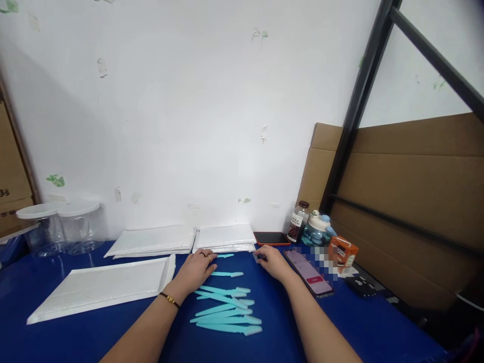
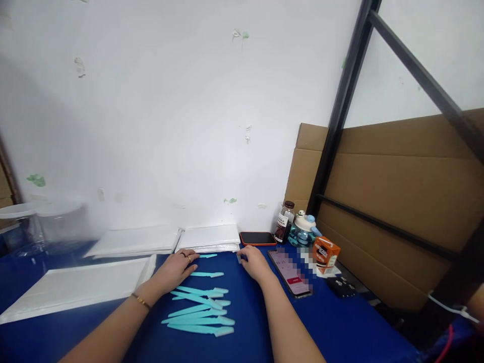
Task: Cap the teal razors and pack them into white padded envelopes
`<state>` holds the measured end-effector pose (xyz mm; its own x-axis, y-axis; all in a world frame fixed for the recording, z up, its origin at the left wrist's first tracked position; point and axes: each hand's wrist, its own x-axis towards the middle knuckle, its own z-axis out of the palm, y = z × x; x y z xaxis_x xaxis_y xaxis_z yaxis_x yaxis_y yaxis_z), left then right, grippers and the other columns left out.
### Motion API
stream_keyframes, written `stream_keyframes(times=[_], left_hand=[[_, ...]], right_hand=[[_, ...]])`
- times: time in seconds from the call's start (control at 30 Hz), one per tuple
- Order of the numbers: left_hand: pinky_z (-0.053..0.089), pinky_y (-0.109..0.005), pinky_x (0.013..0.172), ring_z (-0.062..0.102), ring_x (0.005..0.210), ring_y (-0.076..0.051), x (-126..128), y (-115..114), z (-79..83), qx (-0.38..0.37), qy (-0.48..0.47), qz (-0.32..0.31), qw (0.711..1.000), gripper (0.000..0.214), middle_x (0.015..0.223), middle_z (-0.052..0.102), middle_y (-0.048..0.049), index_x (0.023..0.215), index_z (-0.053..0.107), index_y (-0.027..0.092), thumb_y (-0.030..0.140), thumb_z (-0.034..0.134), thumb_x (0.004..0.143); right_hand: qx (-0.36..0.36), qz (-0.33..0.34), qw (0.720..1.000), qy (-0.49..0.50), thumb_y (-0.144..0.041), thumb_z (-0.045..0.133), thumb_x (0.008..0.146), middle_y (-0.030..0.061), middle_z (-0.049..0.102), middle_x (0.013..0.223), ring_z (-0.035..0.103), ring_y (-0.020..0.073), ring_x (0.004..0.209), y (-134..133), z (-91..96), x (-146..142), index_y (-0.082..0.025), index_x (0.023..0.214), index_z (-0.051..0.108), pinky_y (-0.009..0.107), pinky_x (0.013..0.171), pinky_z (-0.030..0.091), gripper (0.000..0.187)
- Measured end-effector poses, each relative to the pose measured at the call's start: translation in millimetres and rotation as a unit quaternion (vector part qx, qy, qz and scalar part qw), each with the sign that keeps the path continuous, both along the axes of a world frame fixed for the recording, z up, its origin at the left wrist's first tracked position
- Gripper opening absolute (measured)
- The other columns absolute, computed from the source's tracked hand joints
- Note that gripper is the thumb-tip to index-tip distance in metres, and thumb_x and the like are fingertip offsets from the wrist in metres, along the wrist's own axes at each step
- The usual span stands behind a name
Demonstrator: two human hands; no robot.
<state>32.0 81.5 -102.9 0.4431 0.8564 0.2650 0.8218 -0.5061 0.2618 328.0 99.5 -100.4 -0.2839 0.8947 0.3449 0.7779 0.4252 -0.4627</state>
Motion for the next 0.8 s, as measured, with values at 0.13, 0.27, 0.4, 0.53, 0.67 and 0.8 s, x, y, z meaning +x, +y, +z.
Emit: stream_keyframes(times=[0.13, 0.27, 0.4, 0.53, 0.67, 0.8], left_hand=[[0.035, -0.031, 0.093, 0.049, 0.105, -0.02, 3, 0, 2.2, -0.001, -0.008, -0.021, 1.0, 0.032, 0.11, 0.061, -0.0043, 0.109, 0.062, 0.025, 0.035, 0.041, 0.087], [0.037, -0.031, 0.09, 0.051, 0.099, -0.02, 5, 0, 2.4, 0.005, -0.021, -0.042, 0.999, 0.029, 0.102, 0.063, -0.0043, 0.104, 0.064, 0.025, 0.031, 0.043, 0.086], [0.038, -0.031, 0.09, 0.05, 0.099, -0.021, 6, -1, 2.0, 0.001, -0.028, -0.037, 0.999, 0.03, 0.102, 0.063, -0.005, 0.104, 0.065, 0.024, 0.03, 0.044, 0.084], [0.039, -0.031, 0.09, 0.05, 0.1, -0.021, 8, -3, 2.9, -0.001, -0.029, -0.039, 0.999, 0.031, 0.104, 0.063, -0.0052, 0.105, 0.065, 0.024, 0.029, 0.044, 0.083], [0.038, -0.03, 0.09, 0.051, 0.099, -0.021, 9, -3, 1.9, -0.001, -0.035, -0.049, 0.998, 0.03, 0.103, 0.063, -0.0045, 0.105, 0.065, 0.024, 0.026, 0.045, 0.083], [0.038, -0.03, 0.09, 0.05, 0.099, -0.02, 11, -3, 0.7, -0.007, -0.044, -0.061, 0.997, 0.03, 0.104, 0.062, -0.0043, 0.106, 0.065, 0.024, 0.027, 0.045, 0.083]], right_hand=[[-0.003, 0.017, 1.0, -0.01, -0.01, 0.056, 0.07, 0.0044, 0.067, 0.083, 0.061, 0.0177, 0.079, -2, -3.2, -14, -0.02, 0.079, 0.072, 0.026, 0.074, 0.044, 0.02], [-0.011, 0.091, 0.995, 0.031, -0.007, 0.051, 0.07, 0.0027, 0.07, 0.083, 0.063, 0.0164, 0.078, -8, -2.2, -25, -0.021, 0.079, 0.073, 0.025, 0.073, 0.045, 0.027], [-0.032, 0.104, 0.993, 0.055, -0.016, 0.057, 0.07, 0.0019, 0.071, 0.082, 0.064, 0.0167, 0.073, -11, -3.2, -33, -0.022, 0.082, 0.073, 0.024, 0.067, 0.046, 0.021], [-0.017, 0.109, 0.994, 0.024, -0.009, 0.052, 0.072, 0.0008, 0.07, 0.081, 0.063, 0.0158, 0.073, -10, -3.6, -39, -0.023, 0.081, 0.071, 0.024, 0.067, 0.045, 0.025], [0.004, 0.098, 0.995, 0.014, -0.004, 0.051, 0.069, 0.0005, 0.069, 0.08, 0.063, 0.0156, 0.073, -8, -4.5, -43, -0.022, 0.084, 0.066, 0.023, 0.068, 0.044, 0.028], [-0.002, 0.106, 0.993, 0.046, -0.003, 0.051, 0.07, 0.002, 0.069, 0.083, 0.064, 0.0158, 0.078, -6, -8.6, -49, -0.021, 0.092, 0.061, 0.024, 0.073, 0.046, 0.03]])
